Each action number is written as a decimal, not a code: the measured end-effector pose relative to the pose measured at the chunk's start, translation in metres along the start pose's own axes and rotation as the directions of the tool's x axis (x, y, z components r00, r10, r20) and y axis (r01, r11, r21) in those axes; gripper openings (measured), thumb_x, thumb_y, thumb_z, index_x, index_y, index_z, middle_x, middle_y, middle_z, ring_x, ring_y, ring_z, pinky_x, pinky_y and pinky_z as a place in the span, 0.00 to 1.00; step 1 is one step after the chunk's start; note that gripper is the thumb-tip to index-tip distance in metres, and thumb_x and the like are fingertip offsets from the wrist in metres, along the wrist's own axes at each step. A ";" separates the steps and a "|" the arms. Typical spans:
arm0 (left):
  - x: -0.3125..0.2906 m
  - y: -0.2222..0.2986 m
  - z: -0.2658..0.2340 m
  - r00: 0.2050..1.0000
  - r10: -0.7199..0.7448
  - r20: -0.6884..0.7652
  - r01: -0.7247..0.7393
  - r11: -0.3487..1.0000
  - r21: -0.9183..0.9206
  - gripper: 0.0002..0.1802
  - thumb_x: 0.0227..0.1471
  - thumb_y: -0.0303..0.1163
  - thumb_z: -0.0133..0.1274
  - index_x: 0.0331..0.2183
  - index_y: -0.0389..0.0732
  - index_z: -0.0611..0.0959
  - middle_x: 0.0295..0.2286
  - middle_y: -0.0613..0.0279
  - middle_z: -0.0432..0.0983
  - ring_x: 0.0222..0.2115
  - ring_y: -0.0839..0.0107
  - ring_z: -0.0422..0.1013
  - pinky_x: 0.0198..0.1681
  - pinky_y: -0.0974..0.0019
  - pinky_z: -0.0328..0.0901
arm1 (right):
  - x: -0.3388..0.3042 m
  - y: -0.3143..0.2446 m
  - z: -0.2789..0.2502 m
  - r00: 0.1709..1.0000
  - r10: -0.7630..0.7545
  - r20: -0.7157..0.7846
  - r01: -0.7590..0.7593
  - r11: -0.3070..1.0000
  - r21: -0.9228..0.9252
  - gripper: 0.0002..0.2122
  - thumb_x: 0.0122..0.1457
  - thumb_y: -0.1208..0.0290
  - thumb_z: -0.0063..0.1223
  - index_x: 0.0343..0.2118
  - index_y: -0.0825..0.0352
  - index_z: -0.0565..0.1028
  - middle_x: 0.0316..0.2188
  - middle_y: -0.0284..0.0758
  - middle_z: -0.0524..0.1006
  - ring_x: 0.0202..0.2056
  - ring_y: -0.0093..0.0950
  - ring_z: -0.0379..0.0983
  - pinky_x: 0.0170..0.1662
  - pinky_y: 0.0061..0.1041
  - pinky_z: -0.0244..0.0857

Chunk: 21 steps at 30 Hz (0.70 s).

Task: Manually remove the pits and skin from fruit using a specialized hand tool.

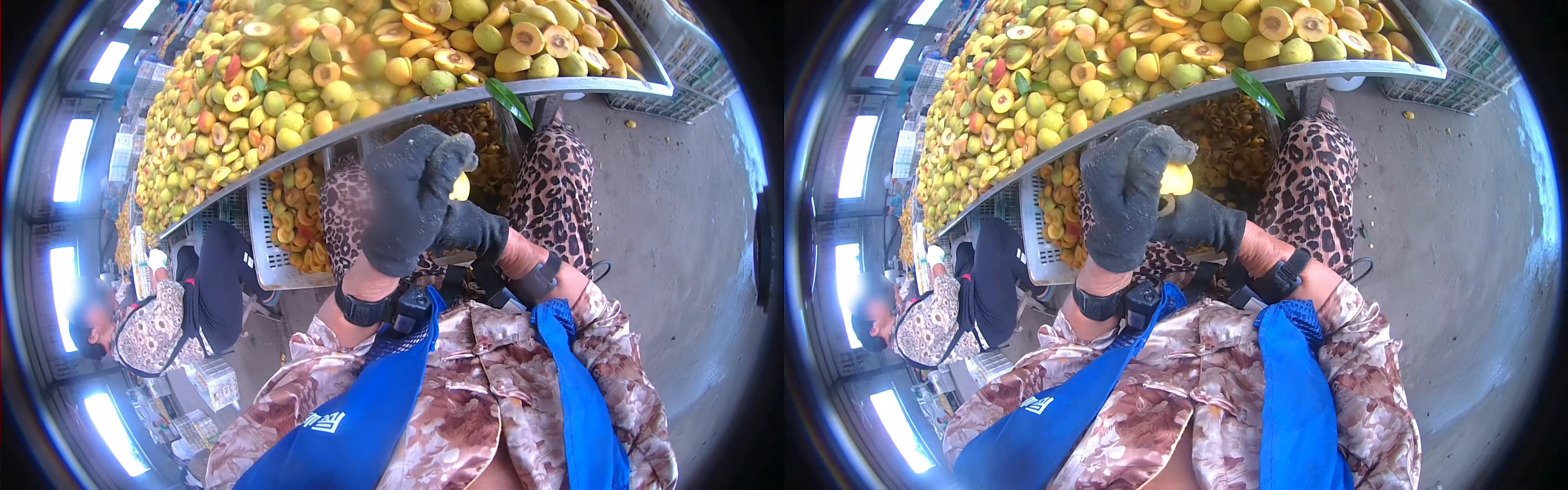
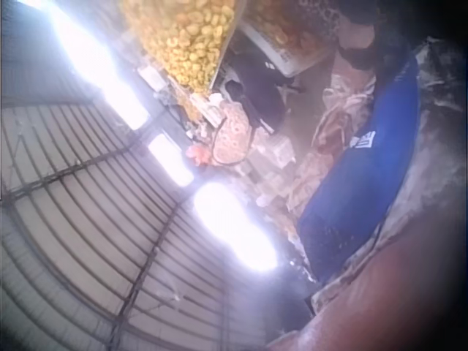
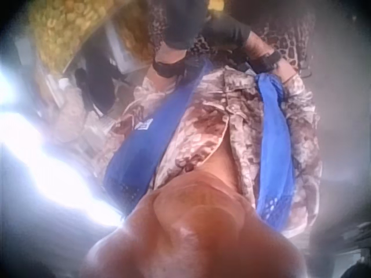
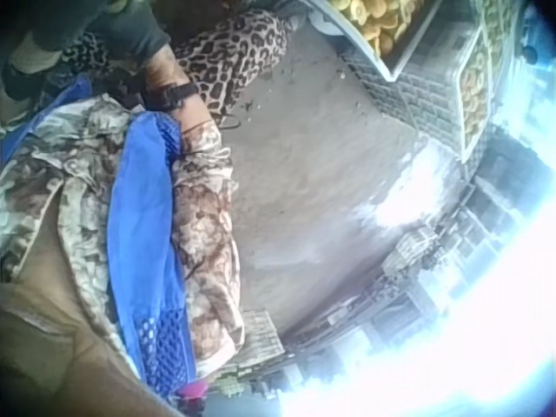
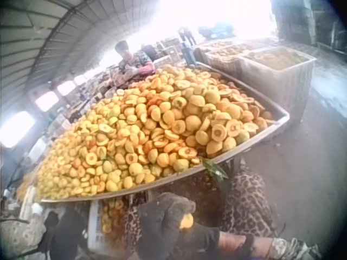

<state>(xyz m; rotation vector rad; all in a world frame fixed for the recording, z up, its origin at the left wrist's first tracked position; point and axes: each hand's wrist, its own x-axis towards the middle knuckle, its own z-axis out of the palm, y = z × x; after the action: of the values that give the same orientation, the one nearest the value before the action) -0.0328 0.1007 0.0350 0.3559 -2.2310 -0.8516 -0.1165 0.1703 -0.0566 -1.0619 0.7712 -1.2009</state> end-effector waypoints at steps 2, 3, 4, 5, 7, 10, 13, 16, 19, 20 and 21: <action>0.003 -0.014 -0.010 0.971 -0.220 0.094 0.233 0.957 -0.172 0.24 0.64 0.47 0.49 0.32 0.33 0.83 0.23 0.60 0.80 0.22 0.70 0.77 0.29 0.70 0.70 | -0.002 -0.007 0.008 0.998 0.064 0.019 -0.067 0.936 0.345 0.23 0.53 0.79 0.60 0.53 0.67 0.71 0.44 0.32 0.77 0.43 0.20 0.72 0.46 0.22 0.69; 0.004 -0.015 -0.013 0.887 -0.406 0.222 0.459 0.832 -0.311 0.25 0.64 0.49 0.47 0.32 0.34 0.82 0.23 0.60 0.80 0.22 0.69 0.77 0.28 0.71 0.70 | 0.003 0.022 -0.002 0.998 -0.037 0.056 0.023 0.973 0.228 0.25 0.51 0.80 0.60 0.54 0.68 0.70 0.44 0.31 0.77 0.43 0.21 0.71 0.46 0.23 0.69; -0.001 -0.017 -0.014 0.884 -0.414 0.218 0.465 0.830 -0.309 0.25 0.64 0.49 0.47 0.32 0.34 0.82 0.23 0.60 0.80 0.22 0.69 0.77 0.28 0.71 0.70 | 0.003 0.017 0.000 0.998 -0.032 0.062 0.017 0.973 0.232 0.25 0.51 0.80 0.60 0.54 0.68 0.70 0.44 0.31 0.77 0.43 0.21 0.71 0.46 0.23 0.69; -0.007 -0.018 -0.015 0.850 -0.488 0.198 0.518 0.707 -0.481 0.27 0.64 0.50 0.46 0.30 0.34 0.83 0.22 0.60 0.79 0.22 0.70 0.76 0.26 0.71 0.70 | 0.002 0.011 0.003 0.999 -0.027 0.030 0.021 0.984 0.175 0.26 0.50 0.81 0.59 0.55 0.68 0.69 0.43 0.31 0.77 0.43 0.21 0.70 0.46 0.23 0.68; -0.012 -0.016 -0.010 0.807 -0.578 0.124 0.509 0.571 -0.644 0.30 0.64 0.52 0.46 0.22 0.37 0.82 0.20 0.60 0.79 0.19 0.72 0.74 0.20 0.73 0.65 | -0.001 0.003 0.003 0.999 0.030 -0.038 -0.033 0.995 -0.094 0.21 0.49 0.80 0.58 0.49 0.68 0.73 0.38 0.29 0.77 0.38 0.20 0.69 0.42 0.22 0.68; -0.022 -0.026 -0.023 0.848 -0.452 0.278 0.529 0.672 -0.519 0.29 0.64 0.51 0.46 0.22 0.37 0.80 0.21 0.59 0.79 0.19 0.71 0.74 0.23 0.74 0.66 | 0.009 0.036 -0.002 0.999 0.034 -0.007 -0.035 0.993 -0.114 0.14 0.49 0.78 0.58 0.41 0.67 0.75 0.32 0.29 0.77 0.34 0.20 0.69 0.38 0.23 0.68; -0.028 -0.028 -0.032 0.859 -0.401 0.317 0.510 0.628 -0.588 0.27 0.64 0.50 0.47 0.23 0.38 0.79 0.22 0.58 0.79 0.22 0.70 0.75 0.28 0.72 0.68 | 0.007 0.045 0.001 0.979 0.202 0.030 -0.200 0.978 -0.063 0.10 0.50 0.75 0.59 0.36 0.66 0.76 0.27 0.27 0.76 0.29 0.20 0.69 0.33 0.24 0.67; -0.035 -0.026 -0.035 0.789 -0.537 0.299 0.515 0.312 -0.798 0.25 0.64 0.50 0.47 0.28 0.38 0.79 0.26 0.57 0.79 0.27 0.69 0.77 0.32 0.68 0.71 | 0.022 0.038 0.017 0.996 -0.075 -0.056 0.064 0.983 -0.172 0.10 0.51 0.73 0.59 0.37 0.66 0.76 0.24 0.26 0.76 0.25 0.20 0.68 0.30 0.26 0.67; -0.041 -0.029 -0.050 0.662 -0.725 0.192 0.415 0.142 -0.899 0.19 0.64 0.46 0.48 0.34 0.38 0.78 0.29 0.55 0.79 0.31 0.66 0.77 0.35 0.65 0.74 | 0.024 0.030 0.011 0.953 -0.303 0.029 0.281 0.841 -0.463 0.09 0.52 0.72 0.60 0.35 0.67 0.77 0.22 0.26 0.77 0.23 0.21 0.69 0.30 0.26 0.67; -0.042 -0.032 -0.056 0.637 -0.761 0.123 0.387 0.177 -0.905 0.15 0.63 0.42 0.51 0.38 0.38 0.77 0.30 0.55 0.78 0.33 0.65 0.78 0.37 0.64 0.75 | 0.021 0.028 0.003 0.994 -0.097 0.058 0.113 0.798 -0.592 0.08 0.51 0.71 0.60 0.33 0.68 0.77 0.22 0.26 0.77 0.23 0.21 0.69 0.30 0.26 0.68; -0.044 -0.026 -0.065 0.707 -0.703 -0.076 0.509 0.581 -0.635 0.11 0.57 0.30 0.58 0.40 0.39 0.77 0.31 0.55 0.79 0.34 0.63 0.78 0.38 0.63 0.74 | 0.018 0.020 0.002 0.999 -0.042 -0.005 0.033 0.850 -0.526 0.06 0.51 0.72 0.61 0.28 0.69 0.78 0.24 0.27 0.78 0.25 0.20 0.70 0.32 0.24 0.68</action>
<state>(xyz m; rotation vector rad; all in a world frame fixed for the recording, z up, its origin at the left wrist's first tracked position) 0.0449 0.0717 0.0294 0.9376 -1.4080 -1.6547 -0.1037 0.1540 -0.0737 -1.5227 1.1374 -1.0510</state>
